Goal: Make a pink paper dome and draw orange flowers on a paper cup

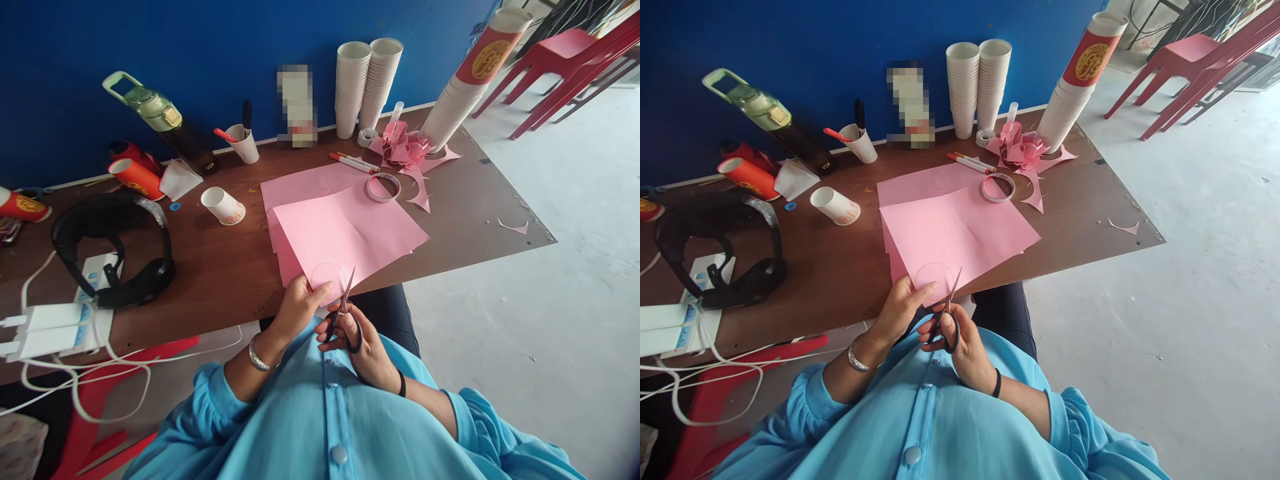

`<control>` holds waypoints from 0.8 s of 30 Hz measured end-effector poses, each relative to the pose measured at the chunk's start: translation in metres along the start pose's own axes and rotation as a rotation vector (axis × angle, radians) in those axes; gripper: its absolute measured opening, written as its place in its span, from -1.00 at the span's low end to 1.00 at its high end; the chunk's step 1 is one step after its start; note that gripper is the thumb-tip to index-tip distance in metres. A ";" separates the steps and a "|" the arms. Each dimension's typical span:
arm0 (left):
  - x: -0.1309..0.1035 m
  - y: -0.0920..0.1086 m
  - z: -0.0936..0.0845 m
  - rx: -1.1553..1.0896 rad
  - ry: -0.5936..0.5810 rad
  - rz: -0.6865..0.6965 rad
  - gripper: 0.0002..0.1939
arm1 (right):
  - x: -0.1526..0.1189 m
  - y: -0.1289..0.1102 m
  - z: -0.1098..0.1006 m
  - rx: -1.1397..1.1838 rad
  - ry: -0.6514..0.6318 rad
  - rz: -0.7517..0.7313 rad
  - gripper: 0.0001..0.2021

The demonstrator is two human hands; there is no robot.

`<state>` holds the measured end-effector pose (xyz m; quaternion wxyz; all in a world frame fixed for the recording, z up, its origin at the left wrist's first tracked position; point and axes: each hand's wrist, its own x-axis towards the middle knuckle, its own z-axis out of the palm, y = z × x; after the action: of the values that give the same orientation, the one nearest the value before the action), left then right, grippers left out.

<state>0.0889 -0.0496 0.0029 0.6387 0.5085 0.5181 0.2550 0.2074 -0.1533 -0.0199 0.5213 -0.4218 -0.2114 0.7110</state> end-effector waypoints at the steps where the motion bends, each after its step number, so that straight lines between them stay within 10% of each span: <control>1: -0.001 0.002 0.000 -0.026 -0.014 0.001 -0.67 | 0.000 0.001 0.000 0.004 -0.006 0.001 -0.49; 12: 0.006 0.008 -0.002 -0.039 -0.014 -0.075 -0.63 | -0.003 0.002 -0.003 -0.050 -0.006 -0.033 -0.49; 18: 0.017 0.017 0.001 -0.352 -0.245 -0.128 -0.62 | -0.009 -0.005 -0.010 -0.185 0.004 -0.088 -0.48; 24: 0.019 0.014 0.018 -0.441 -0.081 -0.081 -0.64 | -0.013 -0.009 -0.020 -0.384 0.063 -0.168 -0.50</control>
<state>0.1148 -0.0356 0.0069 0.7644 0.3449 0.4440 0.3156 0.2296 -0.1645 -0.0196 0.4955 -0.5162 -0.3610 0.5981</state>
